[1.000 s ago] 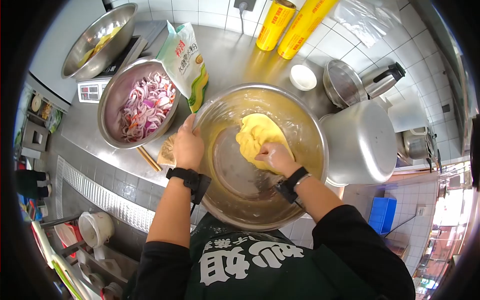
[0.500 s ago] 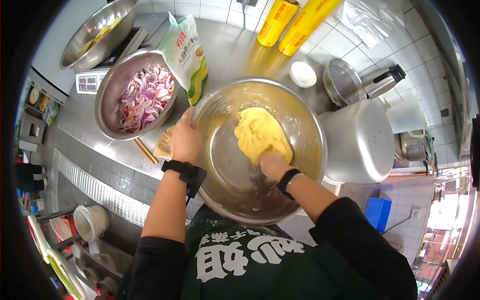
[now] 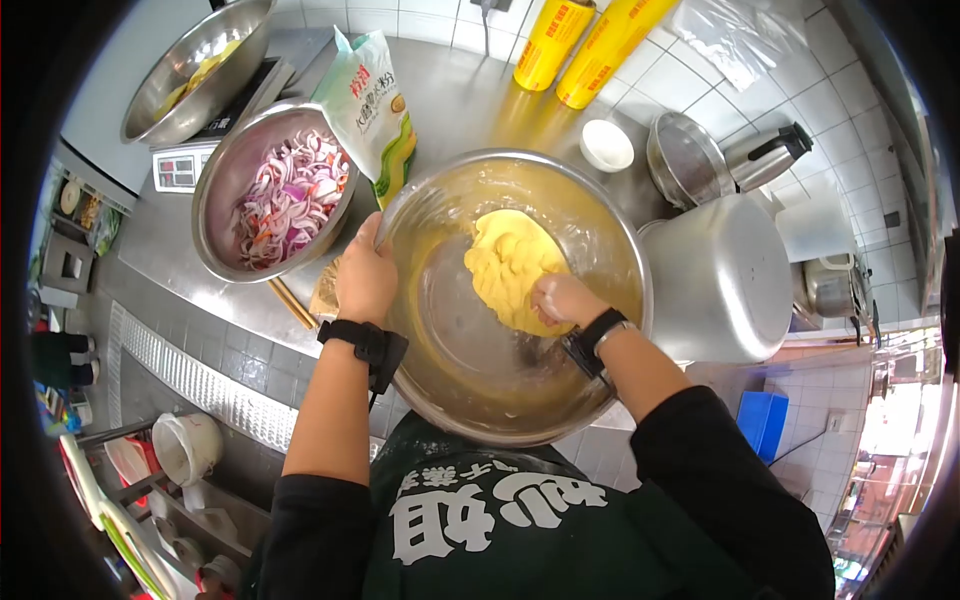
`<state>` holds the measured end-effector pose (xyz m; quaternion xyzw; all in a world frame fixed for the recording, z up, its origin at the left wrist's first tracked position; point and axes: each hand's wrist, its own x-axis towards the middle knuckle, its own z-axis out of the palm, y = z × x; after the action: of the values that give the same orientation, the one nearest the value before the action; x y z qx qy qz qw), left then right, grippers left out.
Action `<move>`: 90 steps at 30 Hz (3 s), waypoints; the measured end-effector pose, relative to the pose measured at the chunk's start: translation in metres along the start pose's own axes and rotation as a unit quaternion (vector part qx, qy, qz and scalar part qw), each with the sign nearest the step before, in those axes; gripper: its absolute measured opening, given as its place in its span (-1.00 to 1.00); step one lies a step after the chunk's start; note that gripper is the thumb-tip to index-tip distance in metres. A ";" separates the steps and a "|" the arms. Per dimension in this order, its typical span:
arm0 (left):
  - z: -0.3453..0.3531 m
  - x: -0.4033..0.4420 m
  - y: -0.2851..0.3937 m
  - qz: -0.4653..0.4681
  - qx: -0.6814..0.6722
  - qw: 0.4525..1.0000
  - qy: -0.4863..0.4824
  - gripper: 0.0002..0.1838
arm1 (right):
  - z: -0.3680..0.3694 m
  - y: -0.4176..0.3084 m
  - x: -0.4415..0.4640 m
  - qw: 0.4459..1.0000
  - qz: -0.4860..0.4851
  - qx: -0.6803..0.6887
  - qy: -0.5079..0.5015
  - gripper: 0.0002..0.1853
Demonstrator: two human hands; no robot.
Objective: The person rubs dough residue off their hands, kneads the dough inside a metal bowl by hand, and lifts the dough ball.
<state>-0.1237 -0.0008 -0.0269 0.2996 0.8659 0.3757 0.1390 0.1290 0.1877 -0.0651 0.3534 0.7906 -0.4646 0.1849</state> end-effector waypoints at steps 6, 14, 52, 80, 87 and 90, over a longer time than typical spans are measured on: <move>0.006 -0.001 -0.004 0.017 -0.028 0.999 0.017 -0.54 | -0.033 -0.006 -0.023 0.990 0.040 -0.096 0.095 -0.60; 0.007 0.002 -0.002 0.039 -0.060 0.997 0.036 -0.55 | 0.034 -0.021 -0.024 0.921 0.070 0.189 0.333 -0.46; -0.001 0.000 -0.005 0.034 -0.042 0.998 0.019 -0.57 | 0.046 -0.031 -0.061 0.907 -0.191 -0.375 0.004 -0.71; 0.001 -0.006 0.006 -0.001 -0.044 0.999 -0.019 -0.56 | 0.103 -0.107 -0.028 0.968 -0.111 -0.151 0.170 -0.50; 0.001 -0.003 0.005 0.026 -0.049 0.998 -0.008 -0.55 | 0.089 -0.079 0.018 0.980 -0.115 -0.126 0.104 -0.44; 0.003 -0.005 -0.001 0.031 -0.060 0.998 -0.003 -0.55 | 0.027 -0.091 -0.021 0.989 -0.043 0.139 -0.010 -0.28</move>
<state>-0.1188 -0.0024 -0.0294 0.3186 0.8318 0.4301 0.1470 0.0762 0.1273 -0.0109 0.3364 0.7308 -0.5814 0.1219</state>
